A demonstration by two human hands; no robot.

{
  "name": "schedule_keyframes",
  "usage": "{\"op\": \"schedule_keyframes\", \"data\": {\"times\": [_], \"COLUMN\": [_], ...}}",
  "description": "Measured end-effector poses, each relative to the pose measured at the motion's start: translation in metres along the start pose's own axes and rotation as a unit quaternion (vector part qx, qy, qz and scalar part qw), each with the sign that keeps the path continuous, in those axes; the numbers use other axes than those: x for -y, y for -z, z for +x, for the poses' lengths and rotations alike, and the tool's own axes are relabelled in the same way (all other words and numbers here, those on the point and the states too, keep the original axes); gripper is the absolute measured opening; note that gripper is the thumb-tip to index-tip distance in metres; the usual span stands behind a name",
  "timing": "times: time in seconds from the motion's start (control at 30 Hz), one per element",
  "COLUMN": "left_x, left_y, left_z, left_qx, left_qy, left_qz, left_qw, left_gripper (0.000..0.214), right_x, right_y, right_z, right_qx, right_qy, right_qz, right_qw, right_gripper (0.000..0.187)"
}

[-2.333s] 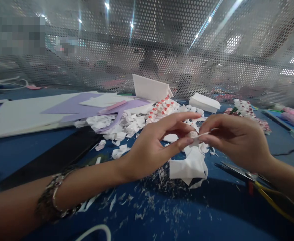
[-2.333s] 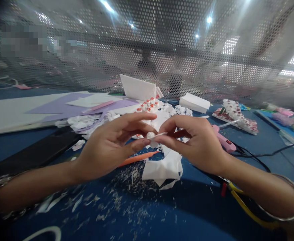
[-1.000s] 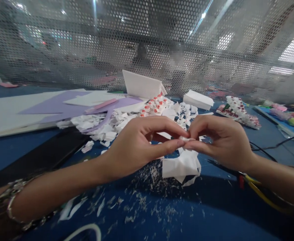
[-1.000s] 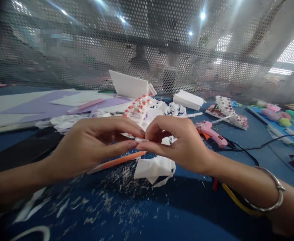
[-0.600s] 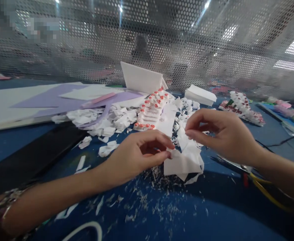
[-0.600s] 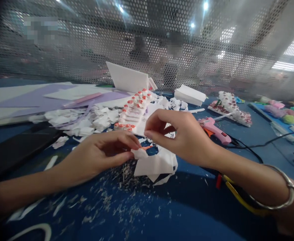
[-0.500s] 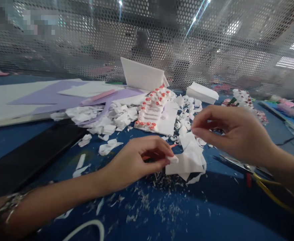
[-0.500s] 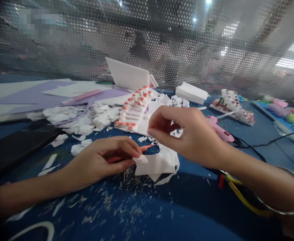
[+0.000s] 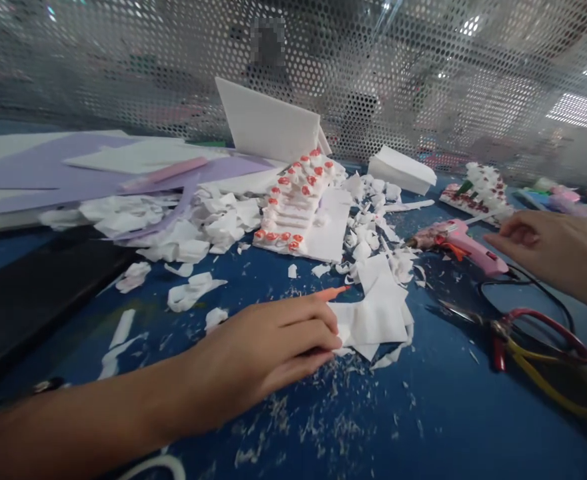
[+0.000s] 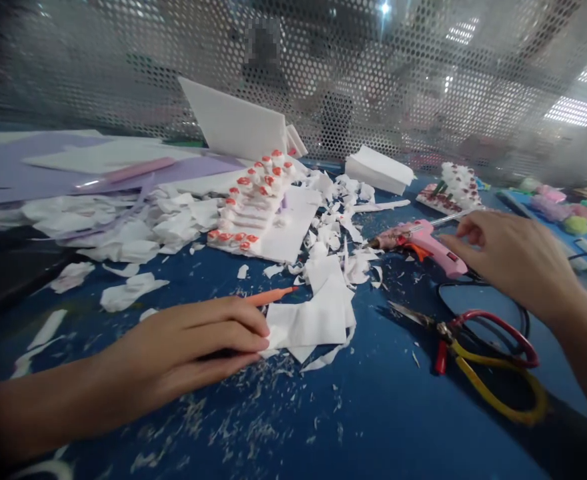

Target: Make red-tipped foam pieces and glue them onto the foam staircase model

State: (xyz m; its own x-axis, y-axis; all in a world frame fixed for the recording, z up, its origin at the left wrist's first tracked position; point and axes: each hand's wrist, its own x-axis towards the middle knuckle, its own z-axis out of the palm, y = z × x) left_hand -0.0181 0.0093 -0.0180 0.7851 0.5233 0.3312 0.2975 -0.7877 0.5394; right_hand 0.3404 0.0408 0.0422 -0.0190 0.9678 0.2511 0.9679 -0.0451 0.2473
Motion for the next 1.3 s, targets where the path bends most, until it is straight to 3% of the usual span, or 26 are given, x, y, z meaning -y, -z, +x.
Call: {"op": "schedule_keyframes", "data": {"times": [0.07,0.17,0.23,0.33,0.43,0.5,0.73,0.83,1.0,1.17,1.3], "left_x": [-0.001,0.0,0.001,0.005,0.008,0.009,0.009,0.01,0.009,0.009,0.009], "left_y": [0.001,0.002,0.003,0.006,0.008,0.008,0.005,0.005,0.006,0.006,0.005], "left_z": [0.001,0.001,0.001,-0.001,-0.001,-0.001,0.0,0.001,0.002,0.003,0.004], "left_qx": [-0.012,-0.036,-0.05,-0.063,-0.055,-0.051,-0.048,-0.045,-0.041,-0.042,-0.052], "left_qy": [-0.008,-0.019,-0.027,-0.021,-0.008,-0.006,-0.008,-0.006,-0.002,0.02,0.024], "left_qz": [0.004,0.007,0.017,0.057,0.093,0.097,0.086,0.085,0.086,0.079,0.084], "left_qw": [1.0,0.999,0.998,0.996,0.994,0.994,0.995,0.995,0.995,0.996,0.995], "left_gripper": [0.014,0.015,0.016,0.014,0.014,0.015,0.015,0.015,0.015,0.016,0.02], "right_x": [-0.006,-0.01,-0.011,-0.013,-0.01,-0.008,-0.007,0.0,0.011,0.001,-0.001], "right_y": [-0.016,-0.036,-0.044,-0.048,-0.045,-0.042,-0.03,-0.02,-0.001,-0.007,-0.015], "right_z": [0.006,0.014,0.015,0.013,0.009,0.007,0.004,0.0,-0.008,-0.006,-0.005], "right_qx": [-0.05,-0.072,-0.038,0.058,0.095,0.082,-0.022,-0.026,0.026,-0.056,-0.185], "right_qy": [-0.017,-0.024,-0.026,0.036,0.105,0.102,-0.036,-0.049,-0.015,-0.026,-0.04], "right_qz": [0.0,-0.004,0.017,0.079,0.112,0.141,0.172,0.153,0.1,0.077,0.039], "right_qw": [0.999,0.997,0.999,0.995,0.984,0.981,0.984,0.987,0.995,0.995,0.981], "right_gripper": [0.044,0.057,0.061,0.052,0.043,0.038,0.017,0.028,0.037,0.035,0.037]}}
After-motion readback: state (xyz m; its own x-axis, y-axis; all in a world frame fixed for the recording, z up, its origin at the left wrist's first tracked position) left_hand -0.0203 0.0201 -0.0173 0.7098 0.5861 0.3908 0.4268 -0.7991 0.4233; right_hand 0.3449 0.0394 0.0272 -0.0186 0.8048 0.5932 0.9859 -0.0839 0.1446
